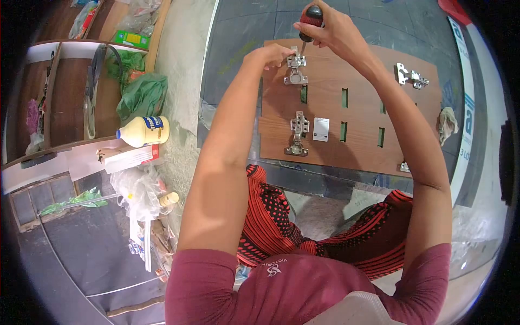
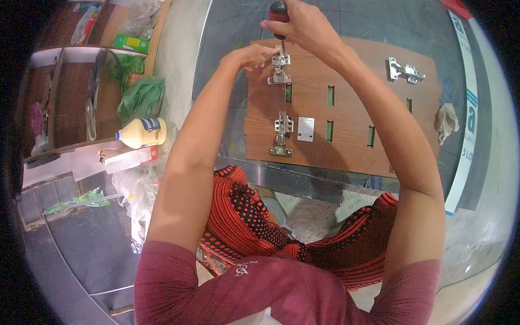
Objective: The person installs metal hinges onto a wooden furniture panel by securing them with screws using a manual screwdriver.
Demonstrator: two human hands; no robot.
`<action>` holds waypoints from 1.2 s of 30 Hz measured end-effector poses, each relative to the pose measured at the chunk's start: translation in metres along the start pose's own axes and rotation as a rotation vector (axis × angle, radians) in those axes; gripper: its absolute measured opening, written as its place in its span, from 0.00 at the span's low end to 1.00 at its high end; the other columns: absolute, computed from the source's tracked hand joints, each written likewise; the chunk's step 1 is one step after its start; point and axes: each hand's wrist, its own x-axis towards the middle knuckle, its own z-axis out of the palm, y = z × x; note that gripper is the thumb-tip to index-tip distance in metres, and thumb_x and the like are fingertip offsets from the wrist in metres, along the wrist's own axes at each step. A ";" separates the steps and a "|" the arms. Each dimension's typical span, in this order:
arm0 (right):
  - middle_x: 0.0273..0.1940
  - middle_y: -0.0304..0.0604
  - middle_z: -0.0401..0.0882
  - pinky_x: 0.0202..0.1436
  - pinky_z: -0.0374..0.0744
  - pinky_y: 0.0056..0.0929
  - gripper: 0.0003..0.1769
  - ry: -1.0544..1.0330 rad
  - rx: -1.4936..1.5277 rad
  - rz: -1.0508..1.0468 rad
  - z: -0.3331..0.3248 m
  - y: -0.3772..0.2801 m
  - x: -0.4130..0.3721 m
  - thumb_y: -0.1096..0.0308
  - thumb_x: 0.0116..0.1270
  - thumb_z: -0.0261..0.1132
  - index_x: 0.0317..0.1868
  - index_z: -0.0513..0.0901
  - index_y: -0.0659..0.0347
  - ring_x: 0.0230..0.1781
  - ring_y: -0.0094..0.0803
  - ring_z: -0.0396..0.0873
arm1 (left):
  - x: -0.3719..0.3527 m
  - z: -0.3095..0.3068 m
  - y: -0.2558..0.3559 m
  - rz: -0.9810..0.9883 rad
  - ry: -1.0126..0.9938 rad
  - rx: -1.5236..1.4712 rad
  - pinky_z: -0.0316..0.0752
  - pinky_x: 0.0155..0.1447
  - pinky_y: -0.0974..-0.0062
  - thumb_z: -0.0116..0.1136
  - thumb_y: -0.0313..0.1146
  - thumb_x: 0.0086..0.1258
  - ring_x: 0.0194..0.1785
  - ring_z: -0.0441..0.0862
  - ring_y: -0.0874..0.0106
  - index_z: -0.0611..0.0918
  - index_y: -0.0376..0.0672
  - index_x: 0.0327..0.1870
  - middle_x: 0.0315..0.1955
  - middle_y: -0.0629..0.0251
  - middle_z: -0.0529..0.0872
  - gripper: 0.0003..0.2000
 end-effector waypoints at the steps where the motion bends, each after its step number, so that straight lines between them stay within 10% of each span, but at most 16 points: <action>1: 0.30 0.53 0.82 0.36 0.78 0.33 0.18 0.016 -0.009 -0.007 0.002 0.001 0.001 0.62 0.60 0.70 0.39 0.74 0.68 0.30 0.39 0.82 | 0.001 0.001 -0.001 0.027 0.009 0.008 0.77 0.46 0.64 0.44 0.27 0.68 0.46 0.76 0.68 0.65 0.70 0.70 0.45 0.63 0.78 0.30; 5: 0.31 0.52 0.82 0.36 0.78 0.32 0.19 -0.001 0.030 0.001 -0.001 0.001 0.002 0.62 0.60 0.69 0.42 0.73 0.69 0.30 0.37 0.82 | 0.010 0.002 -0.007 -0.025 0.002 -0.054 0.77 0.47 0.63 0.44 0.26 0.68 0.49 0.77 0.68 0.65 0.70 0.70 0.48 0.63 0.79 0.30; 7: 0.31 0.51 0.83 0.35 0.78 0.31 0.20 -0.166 0.112 0.126 -0.009 -0.002 0.005 0.63 0.61 0.68 0.45 0.73 0.69 0.30 0.34 0.82 | 0.013 0.004 -0.011 -0.031 0.040 -0.108 0.72 0.47 0.69 0.47 0.57 0.69 0.44 0.75 0.74 0.73 0.75 0.63 0.44 0.68 0.81 0.21; 13: 0.37 0.53 0.81 0.39 0.78 0.33 0.18 -0.279 0.230 0.142 -0.016 -0.002 0.004 0.66 0.62 0.66 0.46 0.72 0.69 0.37 0.35 0.82 | 0.018 0.003 -0.007 -0.172 0.016 -0.248 0.71 0.46 0.66 0.47 0.65 0.65 0.41 0.74 0.75 0.76 0.70 0.60 0.35 0.68 0.80 0.24; 17: 0.39 0.56 0.80 0.43 0.77 0.37 0.17 -0.153 -0.047 -0.058 0.000 0.000 0.003 0.67 0.62 0.66 0.45 0.73 0.70 0.41 0.44 0.81 | 0.034 0.007 -0.018 -0.038 0.008 -0.076 0.73 0.45 0.67 0.49 0.61 0.66 0.39 0.75 0.73 0.70 0.69 0.66 0.33 0.70 0.81 0.27; 19: 0.39 0.58 0.79 0.45 0.75 0.40 0.16 -0.110 -0.116 -0.232 0.004 0.001 0.003 0.68 0.61 0.66 0.45 0.74 0.70 0.42 0.52 0.79 | 0.083 0.012 -0.041 -0.002 -0.418 0.477 0.75 0.43 0.71 0.51 0.51 0.68 0.37 0.77 0.73 0.58 0.71 0.72 0.35 0.71 0.83 0.30; 22: 0.38 0.59 0.79 0.45 0.75 0.42 0.16 -0.146 -0.110 -0.215 -0.001 -0.004 0.004 0.67 0.61 0.65 0.44 0.74 0.70 0.42 0.54 0.79 | -0.013 -0.003 0.022 -0.047 -0.123 0.196 0.76 0.41 0.74 0.50 0.45 0.69 0.38 0.78 0.75 0.51 0.67 0.75 0.38 0.72 0.84 0.34; 36: 0.36 0.59 0.78 0.42 0.75 0.42 0.16 -0.110 -0.040 -0.204 -0.002 -0.004 0.012 0.66 0.59 0.66 0.41 0.74 0.70 0.40 0.54 0.79 | -0.010 0.010 0.021 0.087 -0.014 -0.083 0.72 0.32 0.75 0.56 0.39 0.68 0.30 0.80 0.77 0.70 0.47 0.59 0.28 0.70 0.86 0.20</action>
